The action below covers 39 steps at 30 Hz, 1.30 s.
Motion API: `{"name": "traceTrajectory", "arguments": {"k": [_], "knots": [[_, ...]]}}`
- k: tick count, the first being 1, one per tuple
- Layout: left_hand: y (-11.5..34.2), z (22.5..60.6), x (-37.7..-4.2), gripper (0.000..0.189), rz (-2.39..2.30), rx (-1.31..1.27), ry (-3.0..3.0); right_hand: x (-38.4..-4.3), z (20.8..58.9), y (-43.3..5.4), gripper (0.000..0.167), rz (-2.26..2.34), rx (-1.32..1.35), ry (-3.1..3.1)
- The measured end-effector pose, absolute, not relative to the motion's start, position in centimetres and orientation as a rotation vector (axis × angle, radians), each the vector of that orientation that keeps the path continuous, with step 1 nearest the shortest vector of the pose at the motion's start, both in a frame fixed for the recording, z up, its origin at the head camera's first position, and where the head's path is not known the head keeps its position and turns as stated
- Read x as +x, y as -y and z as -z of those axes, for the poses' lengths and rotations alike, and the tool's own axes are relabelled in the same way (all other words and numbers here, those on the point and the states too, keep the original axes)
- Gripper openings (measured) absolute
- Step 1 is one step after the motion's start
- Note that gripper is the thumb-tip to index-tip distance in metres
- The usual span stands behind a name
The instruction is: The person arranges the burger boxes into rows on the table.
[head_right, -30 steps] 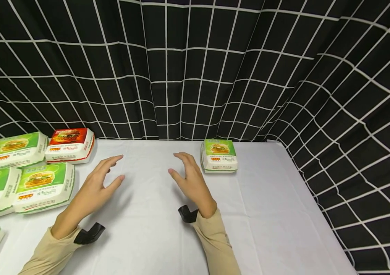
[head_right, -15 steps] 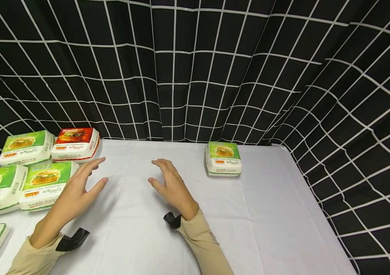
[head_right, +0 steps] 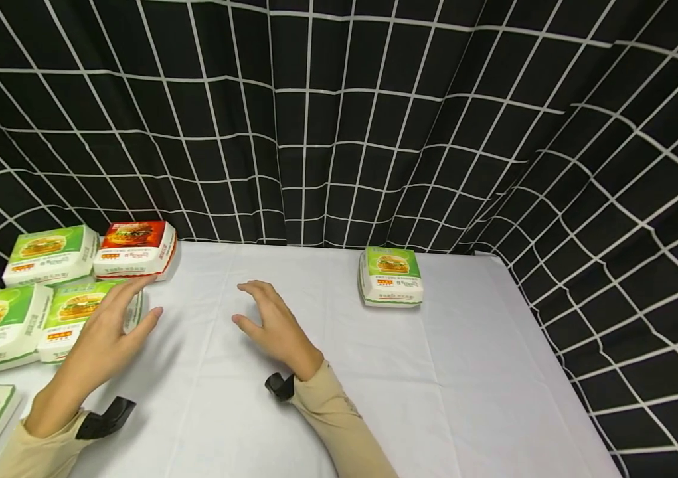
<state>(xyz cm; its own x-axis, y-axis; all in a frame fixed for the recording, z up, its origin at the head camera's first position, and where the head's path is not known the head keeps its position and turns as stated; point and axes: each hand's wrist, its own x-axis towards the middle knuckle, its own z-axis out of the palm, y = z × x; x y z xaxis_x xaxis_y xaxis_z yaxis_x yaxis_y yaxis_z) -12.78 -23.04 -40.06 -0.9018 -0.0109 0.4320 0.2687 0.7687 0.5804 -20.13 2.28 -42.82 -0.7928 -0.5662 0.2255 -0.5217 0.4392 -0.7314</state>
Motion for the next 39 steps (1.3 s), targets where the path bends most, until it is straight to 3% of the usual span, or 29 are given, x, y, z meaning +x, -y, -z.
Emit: {"name": "traceTrajectory", "arguments": {"k": [15, 39], "knots": [[26.6, 40.1, -12.8, 0.05, 0.868, -0.132, 2.551, -19.5, 43.3, 0.6, 0.049, 1.232, -1.081, -2.605], [31.6, 40.6, -12.4, 0.06, 0.791, 0.077, 2.797, -18.2, 44.2, 6.6, 0.048, 1.094, -1.206, -2.555]]}}
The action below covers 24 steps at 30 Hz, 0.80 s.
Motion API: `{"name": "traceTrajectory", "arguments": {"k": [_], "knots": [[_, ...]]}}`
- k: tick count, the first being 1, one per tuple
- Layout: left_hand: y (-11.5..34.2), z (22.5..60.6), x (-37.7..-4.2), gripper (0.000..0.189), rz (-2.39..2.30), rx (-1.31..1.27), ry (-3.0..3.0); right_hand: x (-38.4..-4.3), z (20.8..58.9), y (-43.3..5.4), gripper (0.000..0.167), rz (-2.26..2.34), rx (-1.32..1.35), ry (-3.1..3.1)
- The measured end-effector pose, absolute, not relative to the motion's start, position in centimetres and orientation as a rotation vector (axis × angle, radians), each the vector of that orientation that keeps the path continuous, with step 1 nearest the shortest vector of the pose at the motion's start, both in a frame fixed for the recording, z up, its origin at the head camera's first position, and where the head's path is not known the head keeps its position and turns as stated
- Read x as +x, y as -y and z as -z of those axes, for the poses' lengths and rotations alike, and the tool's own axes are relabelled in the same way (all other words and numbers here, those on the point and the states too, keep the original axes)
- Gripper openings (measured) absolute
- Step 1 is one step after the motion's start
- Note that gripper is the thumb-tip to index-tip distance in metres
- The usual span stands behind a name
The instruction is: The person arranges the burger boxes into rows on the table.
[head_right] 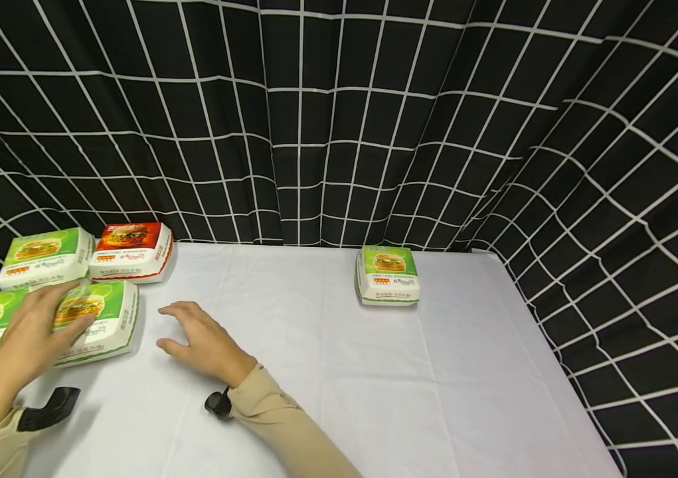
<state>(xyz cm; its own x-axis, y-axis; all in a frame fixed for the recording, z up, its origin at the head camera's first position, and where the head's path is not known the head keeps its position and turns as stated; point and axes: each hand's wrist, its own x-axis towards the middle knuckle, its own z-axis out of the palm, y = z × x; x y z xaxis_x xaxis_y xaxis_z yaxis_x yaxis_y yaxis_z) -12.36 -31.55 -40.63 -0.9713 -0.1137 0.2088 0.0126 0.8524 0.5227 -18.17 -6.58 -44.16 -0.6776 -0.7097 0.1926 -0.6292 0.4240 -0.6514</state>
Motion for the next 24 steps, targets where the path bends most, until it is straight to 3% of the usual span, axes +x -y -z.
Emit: {"name": "traceTrajectory", "arguments": {"k": [16, 24], "knots": [[32.5, 39.7, -12.2, 0.099, 0.838, 0.295, 3.105, -17.2, 44.8, 9.0, 0.057, 1.069, -1.188, -2.505], [32.3, 40.0, -12.2, 0.104, 0.923, 0.263, 3.143, -16.9, 44.9, 9.3, 0.063, 1.091, -1.223, -2.505]]}}
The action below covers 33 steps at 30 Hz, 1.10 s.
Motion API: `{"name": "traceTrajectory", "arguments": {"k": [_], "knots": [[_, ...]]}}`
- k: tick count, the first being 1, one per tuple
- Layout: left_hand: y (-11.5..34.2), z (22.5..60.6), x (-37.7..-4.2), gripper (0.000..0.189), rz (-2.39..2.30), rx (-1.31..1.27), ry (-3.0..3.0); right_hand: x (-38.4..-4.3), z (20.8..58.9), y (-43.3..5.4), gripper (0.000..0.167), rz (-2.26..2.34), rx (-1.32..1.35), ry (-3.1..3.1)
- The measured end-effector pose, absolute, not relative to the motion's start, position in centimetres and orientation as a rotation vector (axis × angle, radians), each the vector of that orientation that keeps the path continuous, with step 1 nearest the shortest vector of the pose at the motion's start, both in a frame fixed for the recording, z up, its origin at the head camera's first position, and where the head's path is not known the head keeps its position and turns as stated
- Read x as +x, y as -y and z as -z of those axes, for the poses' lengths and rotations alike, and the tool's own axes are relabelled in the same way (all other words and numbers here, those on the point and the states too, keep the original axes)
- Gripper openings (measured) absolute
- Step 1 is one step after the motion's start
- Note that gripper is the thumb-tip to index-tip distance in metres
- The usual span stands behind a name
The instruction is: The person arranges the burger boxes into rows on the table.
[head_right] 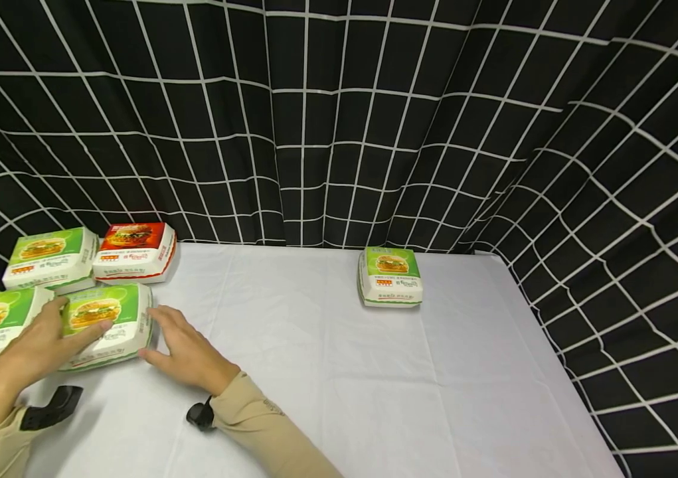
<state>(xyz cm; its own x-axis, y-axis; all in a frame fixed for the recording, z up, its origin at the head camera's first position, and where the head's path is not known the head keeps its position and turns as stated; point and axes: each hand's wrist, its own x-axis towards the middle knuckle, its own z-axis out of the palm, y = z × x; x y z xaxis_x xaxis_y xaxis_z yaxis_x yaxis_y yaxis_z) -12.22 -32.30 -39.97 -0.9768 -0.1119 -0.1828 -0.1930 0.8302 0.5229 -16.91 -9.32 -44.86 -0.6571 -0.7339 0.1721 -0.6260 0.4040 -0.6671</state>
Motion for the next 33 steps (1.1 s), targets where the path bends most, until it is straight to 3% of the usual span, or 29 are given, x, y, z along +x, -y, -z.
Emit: {"name": "traceTrajectory", "arguments": {"k": [33], "knots": [[29.2, 39.2, -12.6, 0.083, -0.885, -0.082, -2.995, -17.3, 44.1, 6.2, 0.06, 1.256, -1.141, -2.472]]}}
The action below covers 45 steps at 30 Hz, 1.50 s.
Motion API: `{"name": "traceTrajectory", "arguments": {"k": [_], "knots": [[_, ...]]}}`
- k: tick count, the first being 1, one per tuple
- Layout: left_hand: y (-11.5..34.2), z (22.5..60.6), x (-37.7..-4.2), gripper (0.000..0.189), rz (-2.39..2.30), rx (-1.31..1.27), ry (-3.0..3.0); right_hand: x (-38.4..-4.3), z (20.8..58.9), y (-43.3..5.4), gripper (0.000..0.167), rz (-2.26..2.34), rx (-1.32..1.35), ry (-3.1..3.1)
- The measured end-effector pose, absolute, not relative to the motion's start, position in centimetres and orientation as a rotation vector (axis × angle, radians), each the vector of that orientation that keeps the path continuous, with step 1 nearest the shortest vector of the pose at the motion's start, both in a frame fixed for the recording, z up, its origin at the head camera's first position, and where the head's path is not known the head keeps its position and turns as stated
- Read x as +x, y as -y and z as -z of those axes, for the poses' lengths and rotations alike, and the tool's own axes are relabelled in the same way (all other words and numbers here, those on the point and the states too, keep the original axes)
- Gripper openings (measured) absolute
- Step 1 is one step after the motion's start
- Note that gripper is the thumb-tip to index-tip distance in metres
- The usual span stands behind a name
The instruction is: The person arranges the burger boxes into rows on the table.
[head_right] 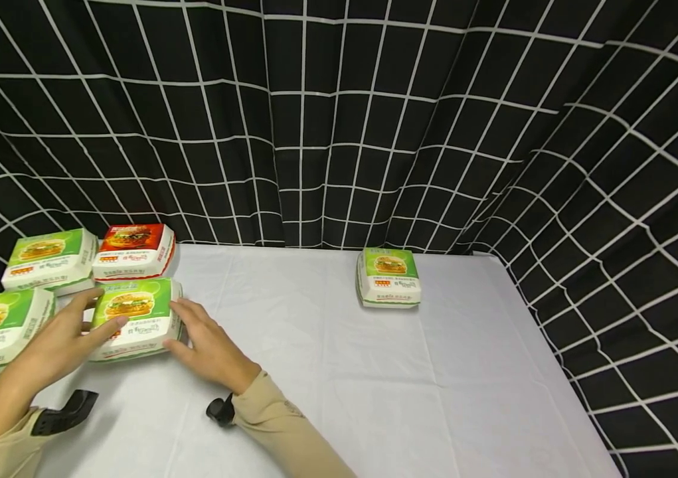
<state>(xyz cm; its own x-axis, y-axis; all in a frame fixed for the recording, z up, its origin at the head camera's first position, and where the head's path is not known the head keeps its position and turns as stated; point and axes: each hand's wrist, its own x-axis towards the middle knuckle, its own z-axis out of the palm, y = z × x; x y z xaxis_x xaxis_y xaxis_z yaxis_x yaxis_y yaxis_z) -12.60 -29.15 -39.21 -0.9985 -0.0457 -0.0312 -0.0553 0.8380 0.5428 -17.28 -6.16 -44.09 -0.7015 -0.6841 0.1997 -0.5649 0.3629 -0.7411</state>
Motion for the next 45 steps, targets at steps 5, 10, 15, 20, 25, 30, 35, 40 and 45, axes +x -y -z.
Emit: {"name": "traceTrajectory", "arguments": {"k": [5, 10, 15, 20, 25, 30, 35, 40, 45], "knots": [[28.4, 39.2, -12.5, 0.083, -0.885, -0.093, -2.986, -17.1, 43.8, 5.5, 0.06, 1.236, -1.118, -2.498], [27.4, 39.2, -12.5, 0.081, -0.92, -0.072, -2.991, -17.0, 43.7, 4.5, 0.06, 1.271, -1.091, -2.494], [26.5, 39.3, -12.6, 0.082, -0.92, -0.055, -3.0, -16.9, 43.7, 3.5, 0.06, 1.328, -1.086, -2.486], [25.7, 39.2, -12.6, 0.082, -0.921, -0.045, -3.017, -16.8, 43.9, 2.7, 0.061, 1.348, -1.108, -2.494], [24.9, 39.1, -12.5, 0.08, -0.949, -0.034, -3.014, -16.5, 43.9, 1.8, 0.062, 1.358, -1.088, -2.5], [24.2, 38.9, -12.5, 0.075, -0.99, -0.02, -3.011, -16.3, 43.6, 0.8, 0.064, 1.413, -1.035, -2.451], [23.5, 38.8, -12.6, 0.072, -1.025, 0.031, -2.993, -16.3, 43.4, -0.3, 0.065, 1.448, -0.975, -2.407], [23.0, 38.9, -12.4, 0.075, -1.077, 0.114, -2.934, -16.2, 43.3, -1.6, 0.065, 1.452, -0.945, -2.403], [22.5, 39.1, -12.2, 0.076, -1.095, 0.194, -2.895, -15.9, 43.3, -2.9, 0.066, 1.459, -0.923, -2.391]]}}
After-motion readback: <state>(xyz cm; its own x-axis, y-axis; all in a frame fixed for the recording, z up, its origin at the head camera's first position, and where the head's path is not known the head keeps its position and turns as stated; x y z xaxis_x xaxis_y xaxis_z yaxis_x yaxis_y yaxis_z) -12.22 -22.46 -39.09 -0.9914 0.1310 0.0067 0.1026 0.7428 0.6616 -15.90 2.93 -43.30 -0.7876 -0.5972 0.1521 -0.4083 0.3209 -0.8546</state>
